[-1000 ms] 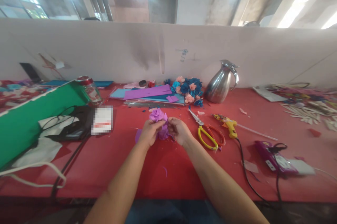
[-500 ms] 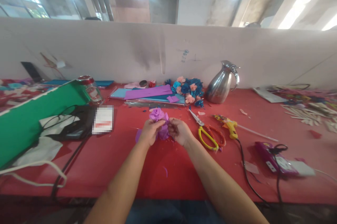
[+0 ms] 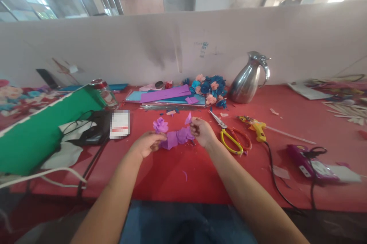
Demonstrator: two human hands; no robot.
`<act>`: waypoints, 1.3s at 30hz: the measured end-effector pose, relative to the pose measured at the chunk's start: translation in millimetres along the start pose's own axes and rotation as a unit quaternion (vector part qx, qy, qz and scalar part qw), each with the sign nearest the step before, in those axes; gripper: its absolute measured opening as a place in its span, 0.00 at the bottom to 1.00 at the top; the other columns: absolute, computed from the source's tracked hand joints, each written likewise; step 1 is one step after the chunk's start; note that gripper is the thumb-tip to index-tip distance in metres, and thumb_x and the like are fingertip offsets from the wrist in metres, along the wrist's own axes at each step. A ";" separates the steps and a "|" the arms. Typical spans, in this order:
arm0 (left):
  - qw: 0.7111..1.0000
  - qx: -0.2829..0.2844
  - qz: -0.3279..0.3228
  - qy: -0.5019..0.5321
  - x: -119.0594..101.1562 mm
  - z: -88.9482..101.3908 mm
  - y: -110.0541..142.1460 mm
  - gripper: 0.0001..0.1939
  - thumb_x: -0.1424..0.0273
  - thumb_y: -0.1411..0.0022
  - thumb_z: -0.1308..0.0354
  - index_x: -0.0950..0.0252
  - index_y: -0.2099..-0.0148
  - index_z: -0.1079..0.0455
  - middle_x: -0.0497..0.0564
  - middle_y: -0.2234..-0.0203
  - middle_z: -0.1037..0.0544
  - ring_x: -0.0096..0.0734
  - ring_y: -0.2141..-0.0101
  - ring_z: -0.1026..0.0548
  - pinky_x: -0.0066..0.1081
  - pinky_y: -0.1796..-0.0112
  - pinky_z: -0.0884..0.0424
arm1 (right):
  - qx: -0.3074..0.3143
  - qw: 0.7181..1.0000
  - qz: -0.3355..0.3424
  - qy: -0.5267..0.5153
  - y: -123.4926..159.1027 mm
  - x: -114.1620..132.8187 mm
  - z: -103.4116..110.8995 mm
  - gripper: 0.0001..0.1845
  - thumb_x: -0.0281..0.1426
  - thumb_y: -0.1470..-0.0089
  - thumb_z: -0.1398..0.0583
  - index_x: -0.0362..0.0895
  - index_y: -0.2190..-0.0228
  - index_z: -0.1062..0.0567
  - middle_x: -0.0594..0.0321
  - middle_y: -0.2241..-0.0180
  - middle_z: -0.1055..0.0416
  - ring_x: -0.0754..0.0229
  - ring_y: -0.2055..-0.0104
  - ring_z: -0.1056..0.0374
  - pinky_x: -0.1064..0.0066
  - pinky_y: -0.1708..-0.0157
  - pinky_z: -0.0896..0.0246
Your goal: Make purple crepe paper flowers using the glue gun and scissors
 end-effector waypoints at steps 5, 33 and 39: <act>0.998 -0.010 0.031 -0.055 6.8 5.5 -8.0 0.10 0.82 0.68 0.34 0.68 0.84 0.32 0.45 0.93 0.36 0.17 0.91 0.44 0.23 0.86 0.64 | 0.000 1.000 0.005 0.009 -0.1 0.0 2.3 0.09 0.24 0.63 0.42 0.44 0.79 0.39 0.73 0.84 0.44 0.73 0.86 0.53 0.78 0.86 0.69; 0.985 0.051 -0.158 -0.043 -5.5 -37.9 -17.7 0.12 0.72 0.62 0.31 0.67 0.72 0.27 0.45 0.81 0.29 0.21 0.81 0.35 0.24 0.78 0.42 | 0.032 0.983 0.027 0.178 11.9 -13.5 -17.0 0.07 0.29 0.65 0.39 0.42 0.82 0.34 0.75 0.88 0.46 0.73 0.85 0.54 0.77 0.84 0.66; 0.982 0.089 -0.160 -0.046 -4.1 -43.2 -26.0 0.11 0.73 0.61 0.31 0.66 0.71 0.26 0.46 0.79 0.27 0.25 0.77 0.32 0.26 0.73 0.38 | 0.021 0.975 0.017 0.220 8.6 -16.6 -14.9 0.07 0.31 0.64 0.41 0.43 0.82 0.36 0.75 0.87 0.47 0.72 0.85 0.54 0.76 0.83 0.63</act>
Point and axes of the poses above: each hand's wrist, its own y-axis away from the middle knuckle, its own z-axis out of the back of the hand, x = y × z, the point moved 3 cm from there along -y, towards the middle knuckle
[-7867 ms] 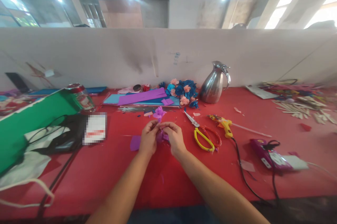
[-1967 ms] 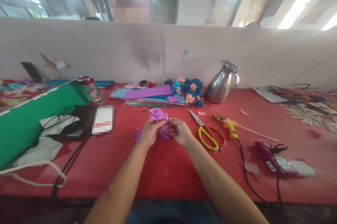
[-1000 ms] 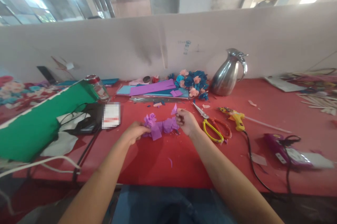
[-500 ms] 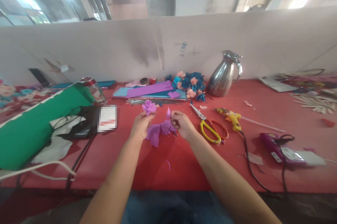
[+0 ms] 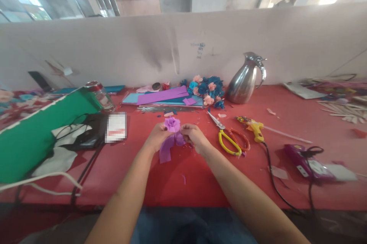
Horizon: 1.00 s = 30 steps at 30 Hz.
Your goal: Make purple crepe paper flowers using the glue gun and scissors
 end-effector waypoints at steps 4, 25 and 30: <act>0.994 -0.102 -0.020 0.021 0.2 13.7 -8.8 0.12 0.72 0.61 0.31 0.66 0.80 0.33 0.41 0.87 0.37 0.18 0.84 0.41 0.24 0.80 0.46 | -0.016 0.989 0.091 0.116 3.6 4.1 0.5 0.08 0.35 0.57 0.42 0.43 0.78 0.32 0.72 0.83 0.40 0.69 0.81 0.47 0.76 0.79 0.52; 0.954 -0.148 -0.059 0.253 1.1 26.8 -3.9 0.24 0.75 0.63 0.29 0.66 0.86 0.47 0.38 0.90 0.47 0.14 0.85 0.48 0.23 0.81 0.48 | 0.005 0.739 0.064 0.671 31.3 -11.1 -23.1 0.10 0.34 0.49 0.45 0.49 0.69 0.23 0.62 0.68 0.23 0.56 0.65 0.28 0.71 0.71 0.43; 0.958 -0.149 -0.040 0.243 0.2 24.0 0.1 0.21 0.73 0.63 0.28 0.66 0.85 0.42 0.39 0.90 0.46 0.15 0.84 0.46 0.24 0.81 0.47 | -0.049 0.745 0.099 0.658 29.2 2.0 -14.3 0.11 0.34 0.48 0.44 0.49 0.63 0.26 0.62 0.65 0.25 0.58 0.63 0.30 0.72 0.69 0.43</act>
Point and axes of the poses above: each hand's wrist, its own y-axis away from the middle knuckle, its own z-axis out of the back of the hand, x = y × z, the point moved 3 cm from there along -y, towards the middle knuckle
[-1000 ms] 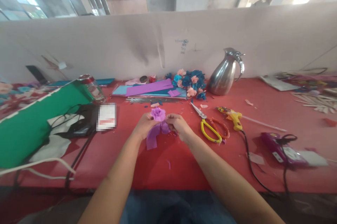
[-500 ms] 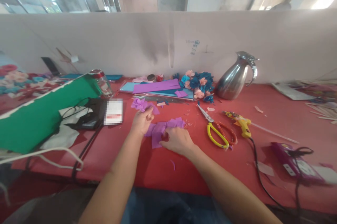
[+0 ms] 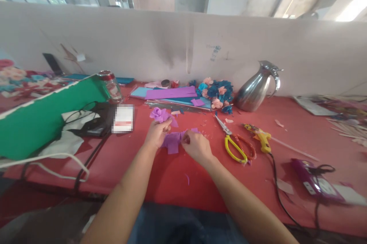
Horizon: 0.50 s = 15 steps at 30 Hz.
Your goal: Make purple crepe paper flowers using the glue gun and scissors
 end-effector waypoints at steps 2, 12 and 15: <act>1.000 0.002 -0.001 0.004 -0.3 -1.3 1.2 0.19 0.73 0.64 0.28 0.67 0.84 0.39 0.39 0.89 0.44 0.15 0.84 0.45 0.23 0.81 0.47 | -0.033 0.999 0.013 0.021 -3.1 -4.4 4.0 0.10 0.31 0.49 0.43 0.48 0.63 0.26 0.60 0.62 0.27 0.56 0.58 0.33 0.72 0.68 0.43; 0.996 0.025 -0.038 0.076 -7.8 -4.1 4.3 0.13 0.77 0.63 0.29 0.67 0.78 0.32 0.41 0.83 0.33 0.14 0.82 0.43 0.23 0.80 0.45 | -0.058 0.991 0.054 0.106 -11.7 -8.3 -1.0 0.10 0.24 0.50 0.44 0.41 0.65 0.26 0.53 0.62 0.28 0.52 0.57 0.39 0.65 0.59 0.47; 0.994 0.034 -0.044 0.090 -12.7 -3.0 4.4 0.11 0.78 0.61 0.31 0.66 0.76 0.31 0.41 0.84 0.35 0.15 0.83 0.45 0.24 0.80 0.46 | -0.094 0.988 0.050 0.111 -12.2 -6.9 4.4 0.11 0.24 0.48 0.46 0.41 0.63 0.27 0.51 0.60 0.30 0.50 0.56 0.40 0.62 0.58 0.48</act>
Point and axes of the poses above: each hand's wrist, its own y-axis away from the middle knuckle, its own z-axis out of the back of the hand, x = y × z, the point moved 3 cm from there along -y, towards the middle knuckle
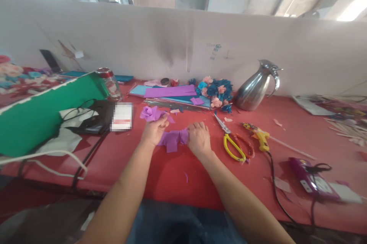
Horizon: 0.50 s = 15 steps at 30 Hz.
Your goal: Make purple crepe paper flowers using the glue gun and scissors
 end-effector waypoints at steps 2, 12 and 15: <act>1.000 0.007 -0.012 0.004 -4.6 0.7 -0.3 0.10 0.79 0.60 0.32 0.65 0.76 0.31 0.40 0.85 0.37 0.15 0.83 0.45 0.25 0.80 0.46 | -0.013 1.000 -0.010 -0.007 -1.1 -1.5 1.9 0.11 0.24 0.46 0.47 0.42 0.62 0.27 0.51 0.59 0.30 0.50 0.55 0.41 0.62 0.57 0.49; 0.999 0.028 0.007 -0.016 -1.9 0.2 1.9 0.09 0.79 0.58 0.33 0.66 0.75 0.31 0.44 0.80 0.31 0.16 0.82 0.41 0.25 0.78 0.43 | 0.070 0.992 0.068 -0.073 0.8 -4.8 -10.4 0.13 0.20 0.51 0.46 0.42 0.65 0.25 0.56 0.63 0.29 0.55 0.57 0.39 0.68 0.57 0.48; 0.998 0.016 0.023 -0.055 8.3 -0.8 3.6 0.12 0.77 0.60 0.31 0.66 0.77 0.34 0.43 0.81 0.31 0.17 0.81 0.38 0.25 0.78 0.42 | 0.024 0.989 0.036 -0.143 -1.4 -8.4 -8.8 0.15 0.20 0.52 0.46 0.42 0.64 0.25 0.56 0.62 0.28 0.56 0.57 0.38 0.68 0.55 0.47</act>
Point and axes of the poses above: each hand's wrist, its own y-axis away from the middle knuckle, its own z-axis out of the back of the hand, x = y × z, the point moved 3 cm from there along -y, towards the middle knuckle
